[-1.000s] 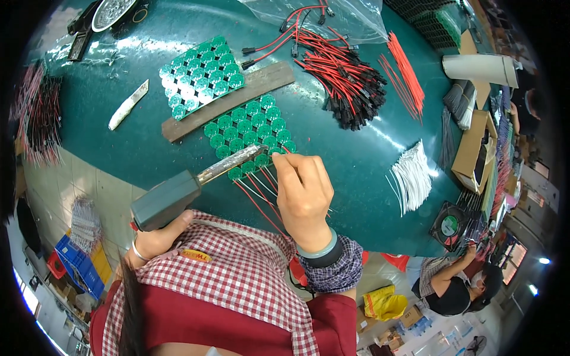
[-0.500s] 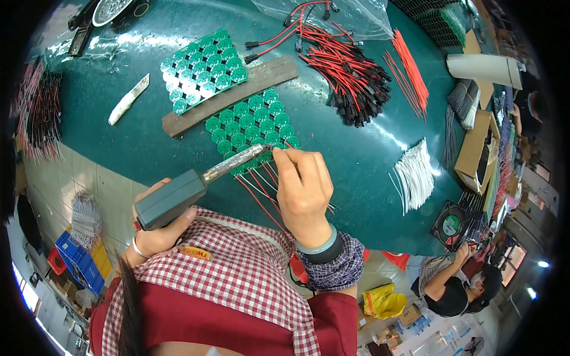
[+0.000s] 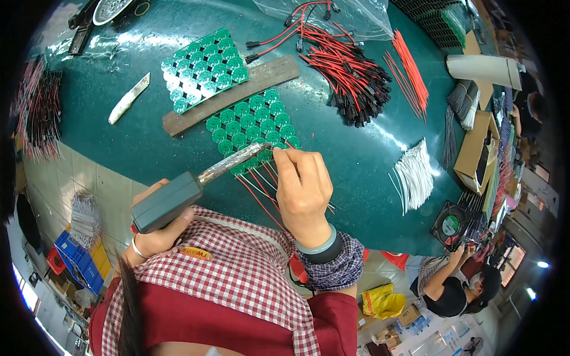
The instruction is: The person solders wires to small circular LED PCB boards using a trigger-fed soldering gun.
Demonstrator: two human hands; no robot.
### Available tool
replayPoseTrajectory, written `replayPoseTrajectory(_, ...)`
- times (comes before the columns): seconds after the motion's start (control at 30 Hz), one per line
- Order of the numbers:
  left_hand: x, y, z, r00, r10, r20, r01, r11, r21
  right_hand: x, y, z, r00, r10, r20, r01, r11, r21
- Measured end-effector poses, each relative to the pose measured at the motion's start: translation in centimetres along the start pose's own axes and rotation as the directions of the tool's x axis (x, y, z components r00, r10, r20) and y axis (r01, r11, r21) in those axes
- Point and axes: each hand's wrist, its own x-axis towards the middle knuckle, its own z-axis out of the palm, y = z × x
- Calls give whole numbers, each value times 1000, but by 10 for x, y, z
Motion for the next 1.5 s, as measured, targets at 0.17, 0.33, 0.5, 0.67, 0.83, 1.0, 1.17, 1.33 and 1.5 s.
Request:
replayPoseTrajectory(0.17,-2,0,1,999,-33,-14,32,998,-48,0,-2,0,1000,12,10,-11,1000,-7)
replayPoseTrajectory(0.33,-1,3,0,998,-59,-16,58,996,-67,0,-5,-1,999,41,-23,-41,999,2)
replayPoseTrajectory(0.5,-1,3,1,998,-56,-11,55,998,-44,0,-2,0,999,27,-29,-27,1000,-2)
replayPoseTrajectory(0.67,-1,3,1,999,-37,2,37,999,-34,1,-2,0,1000,23,-20,-23,1000,-8)
replayPoseTrajectory(0.83,0,2,2,1000,15,14,-15,1000,-5,1,-2,0,1000,18,-8,-18,1000,-4)
replayPoseTrajectory(1.0,-2,0,4,1000,-24,5,25,999,-45,1,-3,-1,1000,12,-1,-12,1000,-21)
replayPoseTrajectory(1.17,-1,0,4,1000,-12,5,12,999,-41,1,-3,0,1000,-1,9,1,999,-42)
replayPoseTrajectory(1.33,-3,-2,3,998,55,-35,-55,998,-16,2,-4,-1,1000,-6,27,8,998,-66)
replayPoseTrajectory(1.5,-3,2,0,999,8,-37,-8,1000,-20,3,-5,-3,1000,3,26,-2,998,-65)
